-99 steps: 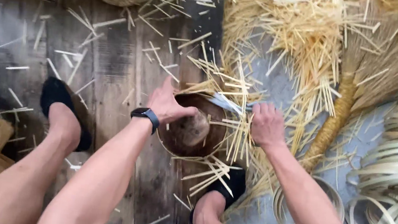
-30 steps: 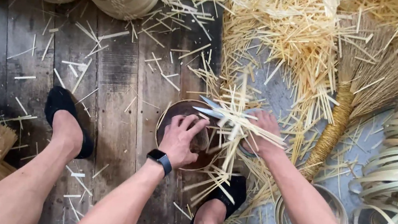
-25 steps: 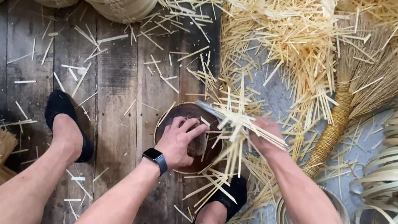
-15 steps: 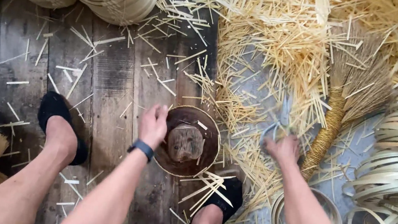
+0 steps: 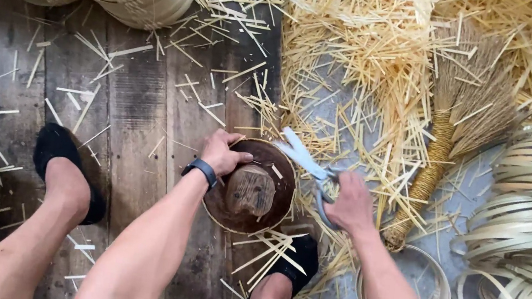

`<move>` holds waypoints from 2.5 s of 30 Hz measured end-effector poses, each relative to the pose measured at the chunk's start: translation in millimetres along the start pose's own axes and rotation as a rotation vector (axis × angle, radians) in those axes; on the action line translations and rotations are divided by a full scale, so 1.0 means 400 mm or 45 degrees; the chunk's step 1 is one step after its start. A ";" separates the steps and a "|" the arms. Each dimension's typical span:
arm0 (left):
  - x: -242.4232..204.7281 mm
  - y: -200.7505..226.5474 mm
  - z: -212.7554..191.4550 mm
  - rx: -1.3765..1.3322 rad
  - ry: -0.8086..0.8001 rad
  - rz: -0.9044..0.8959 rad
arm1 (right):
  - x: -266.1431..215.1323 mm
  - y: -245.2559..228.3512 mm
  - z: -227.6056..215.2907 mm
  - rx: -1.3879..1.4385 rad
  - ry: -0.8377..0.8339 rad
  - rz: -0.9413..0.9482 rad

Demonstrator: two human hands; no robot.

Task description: Weaving and assembling small bamboo containers using precut strips, a circular frame, and scissors.

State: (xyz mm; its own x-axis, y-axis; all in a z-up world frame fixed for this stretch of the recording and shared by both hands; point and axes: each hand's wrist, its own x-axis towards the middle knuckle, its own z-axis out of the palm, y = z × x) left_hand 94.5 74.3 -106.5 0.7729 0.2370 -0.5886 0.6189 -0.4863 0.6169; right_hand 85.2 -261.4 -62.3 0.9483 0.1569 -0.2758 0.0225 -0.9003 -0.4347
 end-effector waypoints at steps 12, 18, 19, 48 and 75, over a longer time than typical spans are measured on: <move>-0.011 0.000 0.008 0.245 -0.067 0.047 | 0.189 0.003 -0.001 -0.538 -0.016 -0.717; 0.000 0.001 0.017 0.239 -0.082 0.048 | 0.213 0.033 -0.018 -0.525 -0.093 -0.732; -0.007 0.015 0.016 0.255 -0.088 0.022 | 0.210 0.044 -0.018 -0.557 -0.164 -0.664; -0.010 -0.033 0.061 0.074 0.371 0.117 | 0.022 -0.113 0.104 0.832 -0.394 0.467; -0.324 -0.242 0.127 -1.292 0.001 -0.558 | -0.167 -0.114 0.271 1.417 -0.434 0.809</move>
State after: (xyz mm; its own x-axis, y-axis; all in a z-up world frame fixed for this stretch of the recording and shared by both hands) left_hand -72.9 47.9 -116.5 0.4583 0.2205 -0.8610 0.6663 0.5558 0.4971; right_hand -13.5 -186.8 -117.2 0.5673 0.0758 -0.8200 -0.8174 -0.0691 -0.5719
